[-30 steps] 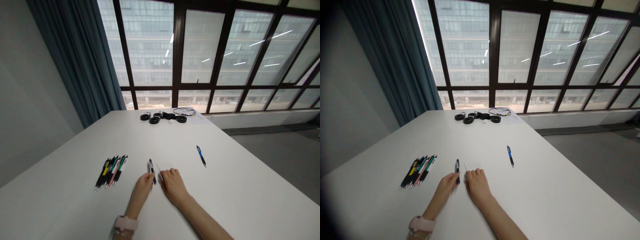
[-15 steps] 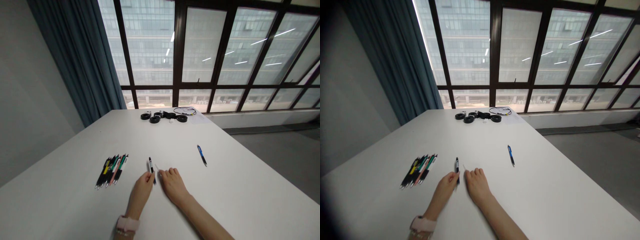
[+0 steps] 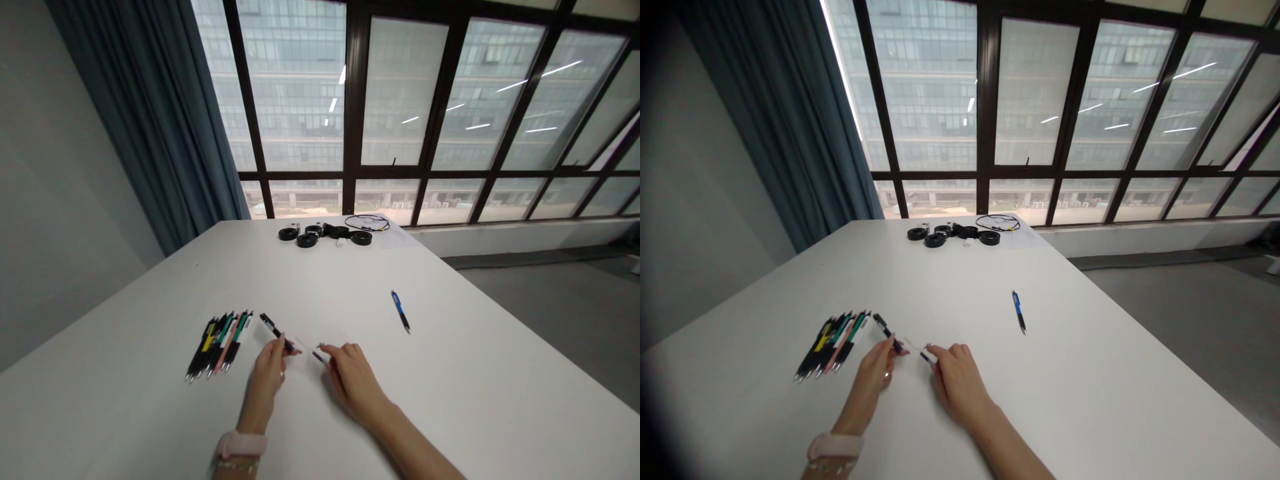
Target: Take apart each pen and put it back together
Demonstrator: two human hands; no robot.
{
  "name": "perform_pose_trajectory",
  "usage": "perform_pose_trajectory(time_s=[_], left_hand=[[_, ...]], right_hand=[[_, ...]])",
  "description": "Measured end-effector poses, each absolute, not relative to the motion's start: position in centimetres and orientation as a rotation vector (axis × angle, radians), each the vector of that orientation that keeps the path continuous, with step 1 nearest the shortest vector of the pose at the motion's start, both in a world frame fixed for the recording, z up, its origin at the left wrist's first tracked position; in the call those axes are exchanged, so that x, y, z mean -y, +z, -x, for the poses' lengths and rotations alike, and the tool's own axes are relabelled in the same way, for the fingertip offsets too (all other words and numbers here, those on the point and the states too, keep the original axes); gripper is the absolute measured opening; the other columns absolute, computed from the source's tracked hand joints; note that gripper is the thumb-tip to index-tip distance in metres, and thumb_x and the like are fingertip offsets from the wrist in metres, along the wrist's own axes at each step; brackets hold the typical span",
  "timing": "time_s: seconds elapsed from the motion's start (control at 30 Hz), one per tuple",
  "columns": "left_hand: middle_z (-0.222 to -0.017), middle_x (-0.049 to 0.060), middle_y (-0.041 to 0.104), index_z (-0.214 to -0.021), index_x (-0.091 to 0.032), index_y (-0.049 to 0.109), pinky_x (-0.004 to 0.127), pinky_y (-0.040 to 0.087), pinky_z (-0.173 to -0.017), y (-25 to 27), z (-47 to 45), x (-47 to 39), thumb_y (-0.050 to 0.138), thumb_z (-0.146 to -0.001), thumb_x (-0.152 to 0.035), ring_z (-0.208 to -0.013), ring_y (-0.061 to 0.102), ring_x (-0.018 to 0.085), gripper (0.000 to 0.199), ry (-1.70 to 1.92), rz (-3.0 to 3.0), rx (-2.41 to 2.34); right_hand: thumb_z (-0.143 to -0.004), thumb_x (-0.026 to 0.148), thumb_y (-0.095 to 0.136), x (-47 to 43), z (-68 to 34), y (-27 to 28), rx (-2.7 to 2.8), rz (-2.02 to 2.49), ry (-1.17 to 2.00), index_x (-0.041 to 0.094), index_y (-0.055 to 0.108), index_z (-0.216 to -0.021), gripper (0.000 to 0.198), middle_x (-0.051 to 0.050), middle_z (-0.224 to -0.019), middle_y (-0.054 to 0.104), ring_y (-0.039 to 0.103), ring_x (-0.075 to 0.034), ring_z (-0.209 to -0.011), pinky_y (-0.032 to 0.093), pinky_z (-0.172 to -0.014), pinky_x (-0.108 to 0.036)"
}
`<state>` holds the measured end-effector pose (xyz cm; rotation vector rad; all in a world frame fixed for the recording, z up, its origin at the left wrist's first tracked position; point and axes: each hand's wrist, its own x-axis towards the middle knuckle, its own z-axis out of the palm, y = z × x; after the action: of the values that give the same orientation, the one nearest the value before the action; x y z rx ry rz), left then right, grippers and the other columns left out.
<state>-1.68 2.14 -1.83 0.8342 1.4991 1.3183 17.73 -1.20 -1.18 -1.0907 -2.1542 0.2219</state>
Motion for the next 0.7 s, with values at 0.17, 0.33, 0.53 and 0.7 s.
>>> perform_pose_trajectory(time_s=[0.17, 0.33, 0.53, 0.7], left_hand=[[-0.067, 0.003, 0.068, -0.080, -0.016, 0.062, 0.017, 0.016, -0.039, -0.8, 1.7, -1.8, 0.075, -0.052, -0.071, -0.042, 0.030, 0.003, 0.063, 1.429, -0.692, -1.400], [-0.058, 0.000, 0.062, -0.078, -0.014, 0.063, 0.016, 0.015, -0.039, -0.3, 1.7, -1.5, 0.079, -0.048, -0.069, -0.041, 0.028, 0.002, 0.065, 1.448, -0.645, -1.364], [-0.065, 0.002, 0.067, -0.080, -0.015, 0.062, 0.016, 0.014, -0.038, 0.1, 1.3, -1.5, 0.079, -0.045, -0.070, -0.040, 0.028, 0.002, 0.068, 1.440, -0.648, -1.375], [-0.066, 0.002, 0.067, -0.079, -0.017, 0.060, 0.017, 0.013, -0.038, -0.1, 1.2, -1.6, 0.076, -0.048, -0.072, -0.040, 0.026, 0.002, 0.066, 1.393, -0.717, -1.409]], right_hand=[[-0.093, 0.006, 0.048, 1.3, -17.7, -1.1, 2.158, 1.038, 0.220, 0.014, 0.057, -0.127, 0.036, -0.010, -0.094, 0.067, 0.055, -0.023, -0.084, 0.042, -0.075, -0.033], [-0.093, 0.006, 0.050, 1.4, -17.5, -1.0, 2.209, 1.034, 0.226, 0.015, 0.056, -0.128, 0.037, -0.010, -0.096, 0.067, 0.056, -0.023, -0.086, 0.043, -0.077, -0.033], [-0.091, 0.006, 0.053, 1.3, -17.3, -1.3, 2.205, 1.069, 0.208, 0.013, 0.058, -0.127, 0.037, -0.011, -0.093, 0.067, 0.057, -0.024, -0.085, 0.044, -0.075, -0.033], [-0.091, 0.006, 0.053, 1.2, -17.4, -1.4, 2.127, 1.064, 0.220, 0.013, 0.056, -0.126, 0.037, -0.010, -0.092, 0.067, 0.058, -0.023, -0.084, 0.046, -0.076, -0.033]])
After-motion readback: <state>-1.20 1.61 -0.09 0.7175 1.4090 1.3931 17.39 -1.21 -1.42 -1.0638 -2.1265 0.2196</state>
